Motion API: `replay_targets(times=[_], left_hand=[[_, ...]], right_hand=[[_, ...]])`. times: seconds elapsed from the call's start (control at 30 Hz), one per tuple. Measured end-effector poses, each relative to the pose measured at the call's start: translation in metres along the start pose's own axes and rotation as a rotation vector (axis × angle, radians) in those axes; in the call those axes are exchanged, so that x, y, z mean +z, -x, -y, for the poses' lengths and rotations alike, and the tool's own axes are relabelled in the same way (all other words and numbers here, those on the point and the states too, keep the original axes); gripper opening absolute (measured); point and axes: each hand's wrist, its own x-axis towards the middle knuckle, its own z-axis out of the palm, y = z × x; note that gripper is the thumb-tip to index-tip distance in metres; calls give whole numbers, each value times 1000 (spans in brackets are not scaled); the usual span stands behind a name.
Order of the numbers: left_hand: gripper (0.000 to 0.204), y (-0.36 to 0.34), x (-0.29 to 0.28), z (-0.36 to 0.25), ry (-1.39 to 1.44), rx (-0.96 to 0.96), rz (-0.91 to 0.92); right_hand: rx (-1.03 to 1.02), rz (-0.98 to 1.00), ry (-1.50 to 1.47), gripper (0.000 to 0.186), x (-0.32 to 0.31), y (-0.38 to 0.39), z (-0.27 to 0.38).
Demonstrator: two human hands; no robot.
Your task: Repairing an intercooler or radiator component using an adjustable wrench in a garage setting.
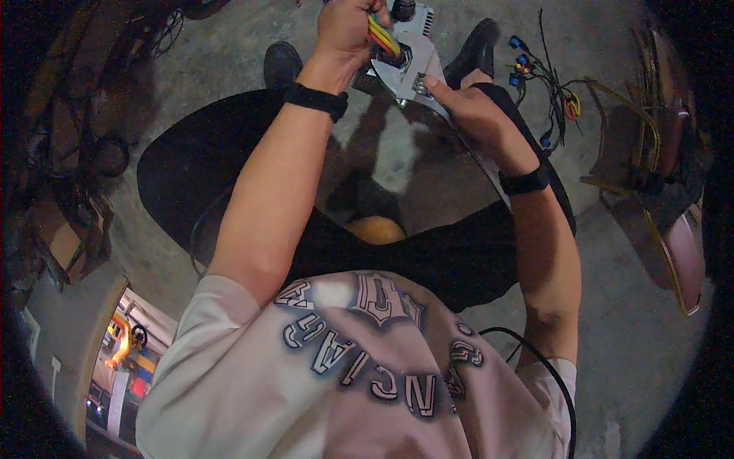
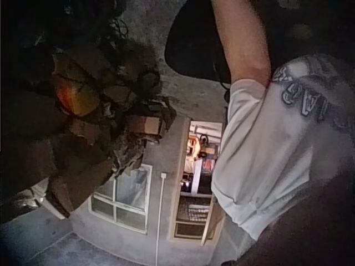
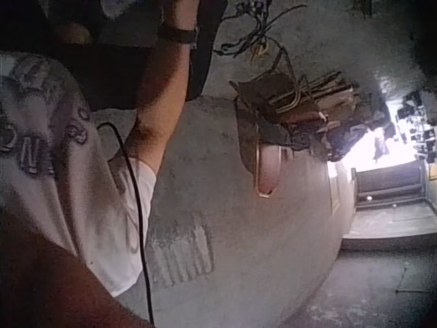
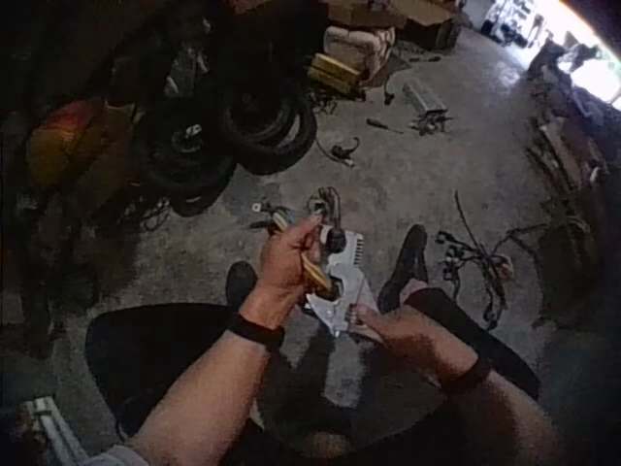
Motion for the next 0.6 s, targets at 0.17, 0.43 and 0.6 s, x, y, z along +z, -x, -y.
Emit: replay_targets(times=[0.17, 0.43, 0.6], left_hand=[[34, -4, 2, 3, -41, -9, -55], [31, -5, 4, 3, 18, -14, 4], [31, -5, 10, -1, 25, -14, -28]], right_hand=[[-313, -130, 329, 41, 6, -9, -18], [-664, -181, 461, 39, -6, -17, -51], [-724, -145, 352, 40, -5, -18, -52]])
